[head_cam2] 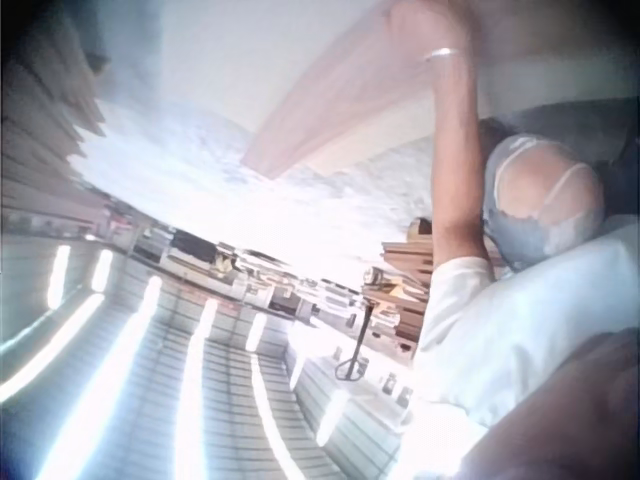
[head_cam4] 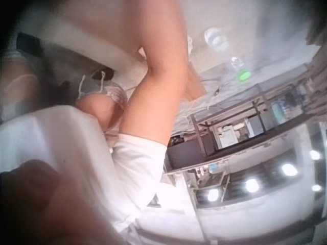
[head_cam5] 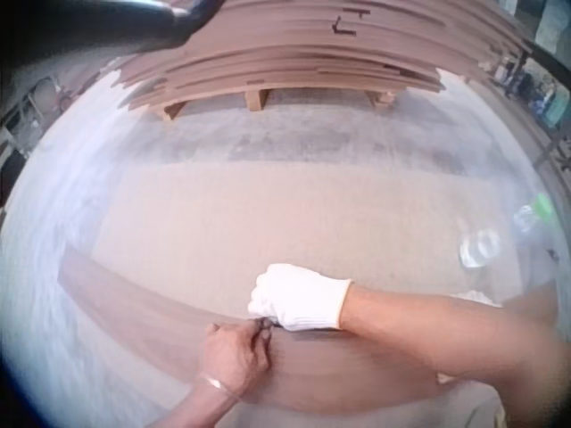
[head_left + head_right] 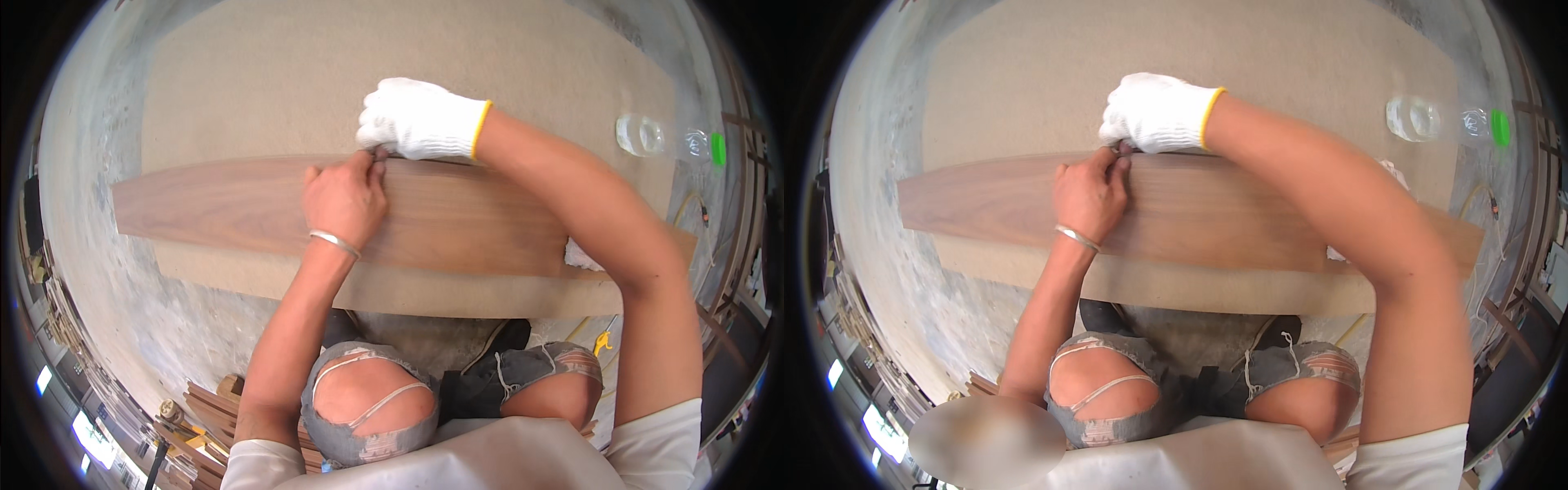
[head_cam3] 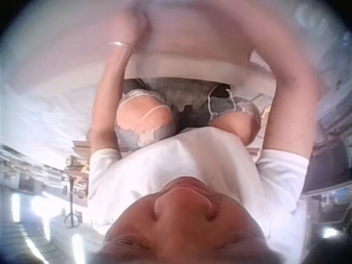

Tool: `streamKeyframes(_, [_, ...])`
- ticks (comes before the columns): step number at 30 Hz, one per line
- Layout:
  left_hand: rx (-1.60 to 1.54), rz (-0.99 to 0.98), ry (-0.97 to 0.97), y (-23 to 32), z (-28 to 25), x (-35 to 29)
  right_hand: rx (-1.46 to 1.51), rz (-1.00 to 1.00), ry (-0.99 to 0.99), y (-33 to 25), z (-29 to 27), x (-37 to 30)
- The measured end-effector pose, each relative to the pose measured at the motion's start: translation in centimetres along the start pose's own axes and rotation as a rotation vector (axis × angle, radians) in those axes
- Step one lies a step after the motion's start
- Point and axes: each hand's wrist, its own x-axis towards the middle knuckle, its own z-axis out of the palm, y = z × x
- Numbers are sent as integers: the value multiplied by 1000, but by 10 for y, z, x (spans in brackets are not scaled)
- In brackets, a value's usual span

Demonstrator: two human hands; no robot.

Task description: The person cleans wooden planks by wiping them with a cloth and scraping with a utility knife. They also spray the planks with a liquid from a spray gun and stack the cleaned planks.

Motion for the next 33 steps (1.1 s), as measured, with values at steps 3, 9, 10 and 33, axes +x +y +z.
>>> streamKeyframes(3, [24,69,11,18,9,1,-71,-11,-55,3,-6,-23])
streamKeyframes(9, [-15,40,-12,23,9,1,-96,54,-115,-2,-6,-26])
streamKeyframes(10, [-20,23,-26,19,8,1,-90,62,-114,-3,-3,-23])
streamKeyframes(33, [4,32,-30,31,15,2,-154,47,-36,-4,-2,-44])
